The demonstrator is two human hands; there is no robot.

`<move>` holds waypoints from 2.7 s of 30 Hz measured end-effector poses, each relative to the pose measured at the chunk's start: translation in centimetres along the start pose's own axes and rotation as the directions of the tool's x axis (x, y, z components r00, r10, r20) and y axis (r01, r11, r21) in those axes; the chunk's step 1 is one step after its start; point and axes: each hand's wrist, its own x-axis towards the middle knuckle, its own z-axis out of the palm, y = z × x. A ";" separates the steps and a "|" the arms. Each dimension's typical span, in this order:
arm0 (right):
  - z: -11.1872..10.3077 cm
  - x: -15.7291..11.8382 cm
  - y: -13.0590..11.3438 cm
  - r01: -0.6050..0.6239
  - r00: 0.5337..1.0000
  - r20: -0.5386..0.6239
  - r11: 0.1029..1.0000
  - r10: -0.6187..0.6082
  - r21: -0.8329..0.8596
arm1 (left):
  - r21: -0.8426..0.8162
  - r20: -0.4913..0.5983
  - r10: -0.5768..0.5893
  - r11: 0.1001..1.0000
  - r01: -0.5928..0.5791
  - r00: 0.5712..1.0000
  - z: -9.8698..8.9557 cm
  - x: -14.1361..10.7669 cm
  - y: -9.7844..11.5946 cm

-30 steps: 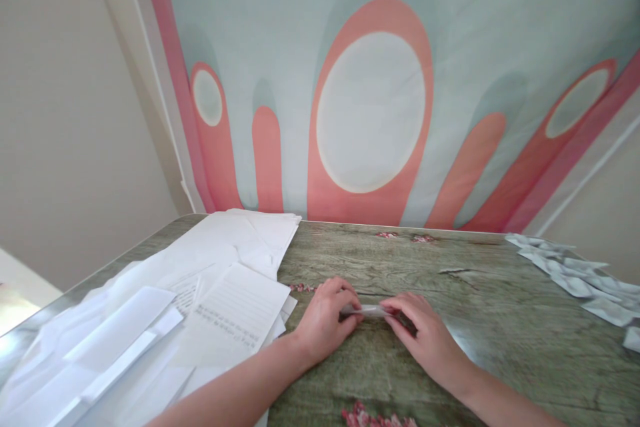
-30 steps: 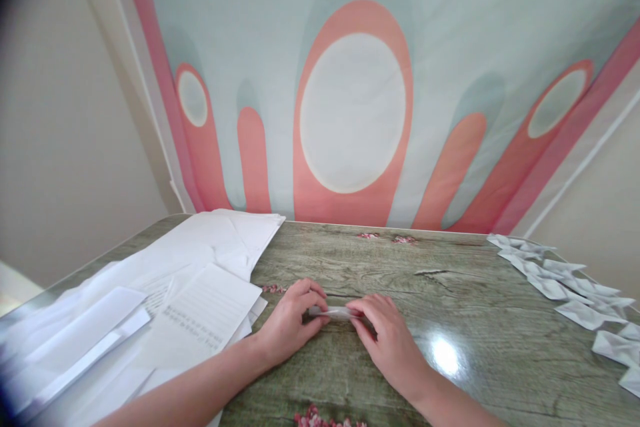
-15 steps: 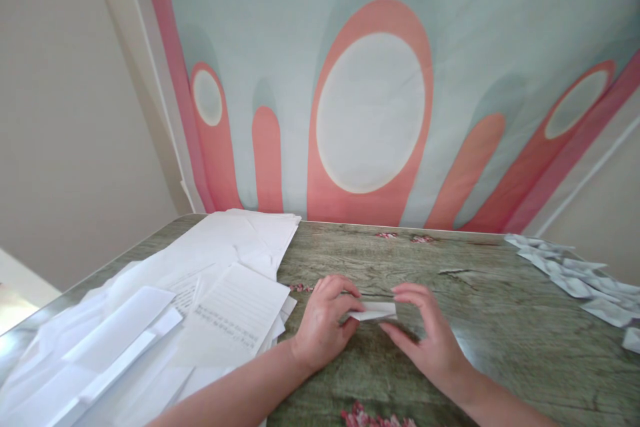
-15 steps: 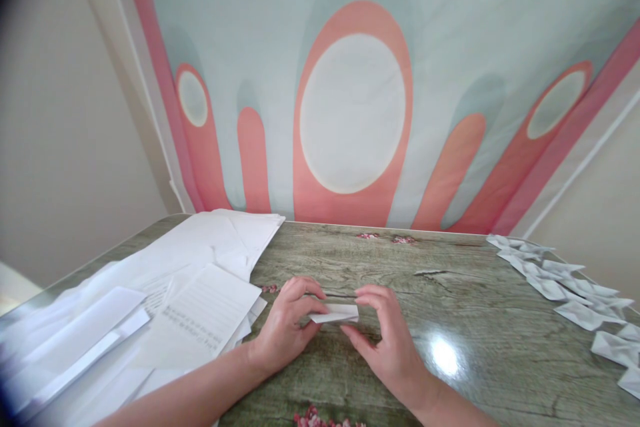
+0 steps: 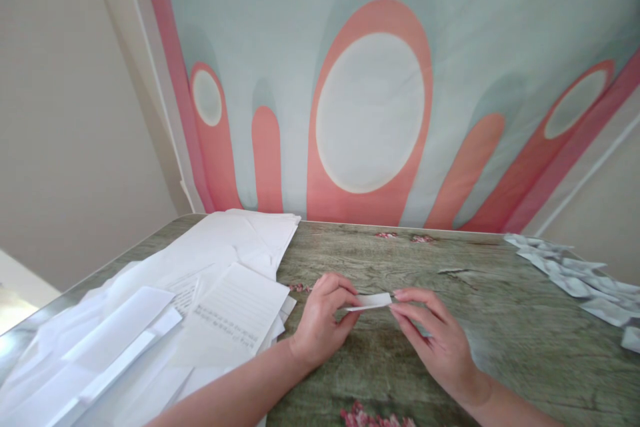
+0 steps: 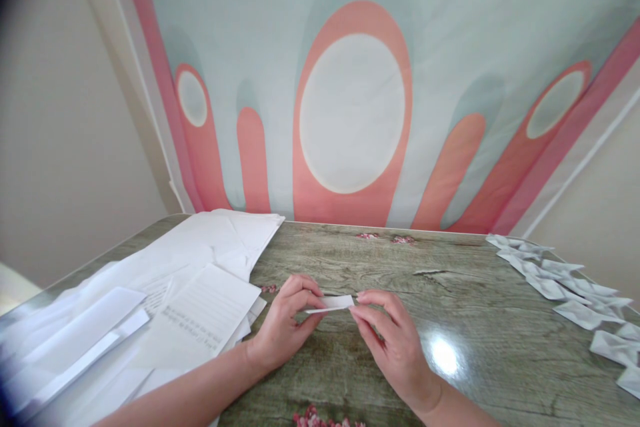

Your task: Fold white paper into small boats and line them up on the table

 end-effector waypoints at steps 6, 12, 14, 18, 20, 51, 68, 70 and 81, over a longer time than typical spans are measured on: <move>0.0 -0.2 0.2 -0.016 1.000 0.020 1.000 0.016 0.008 | -0.071 0.016 0.025 0.997 -0.024 1.000 0.1 0.0 0.0; 0.1 -0.4 0.2 -0.013 0.999 0.040 1.000 0.013 0.003 | -0.086 0.008 0.039 0.996 -0.038 0.999 0.2 -0.1 0.1; 0.0 -0.3 0.1 -0.010 0.999 0.038 1.000 0.010 -0.006 | -0.085 0.003 0.046 0.995 -0.046 0.999 0.1 -0.1 0.1; -0.1 -0.1 0.0 0.012 1.000 0.027 1.000 -0.012 -0.025 | -0.088 -0.020 0.071 0.994 -0.072 0.997 0.1 -0.2 0.1; -0.1 0.0 0.0 0.025 0.999 0.021 0.999 -0.025 -0.031 | -0.086 -0.030 0.081 0.993 -0.083 0.996 0.1 -0.2 0.1; 0.5 0.2 1.0 -0.205 0.978 0.074 0.969 0.196 0.138 | -0.186 -0.113 -0.062 0.982 0.040 0.992 0.4 0.1 -0.3; 0.9 0.0 2.7 -0.457 0.888 0.151 0.863 0.434 0.213 | -0.320 -0.149 -0.202 0.936 0.146 0.968 0.4 0.4 -1.1; 0.9 0.1 2.7 -0.453 0.891 0.143 0.867 0.431 0.207 | -0.346 -0.139 -0.223 0.924 0.164 0.965 0.5 0.4 -1.3; 0.5 0.4 2.9 -0.315 0.949 0.014 0.942 0.316 0.118 | -0.733 0.179 -0.446 0.534 0.421 0.877 0.0 0.9 -0.8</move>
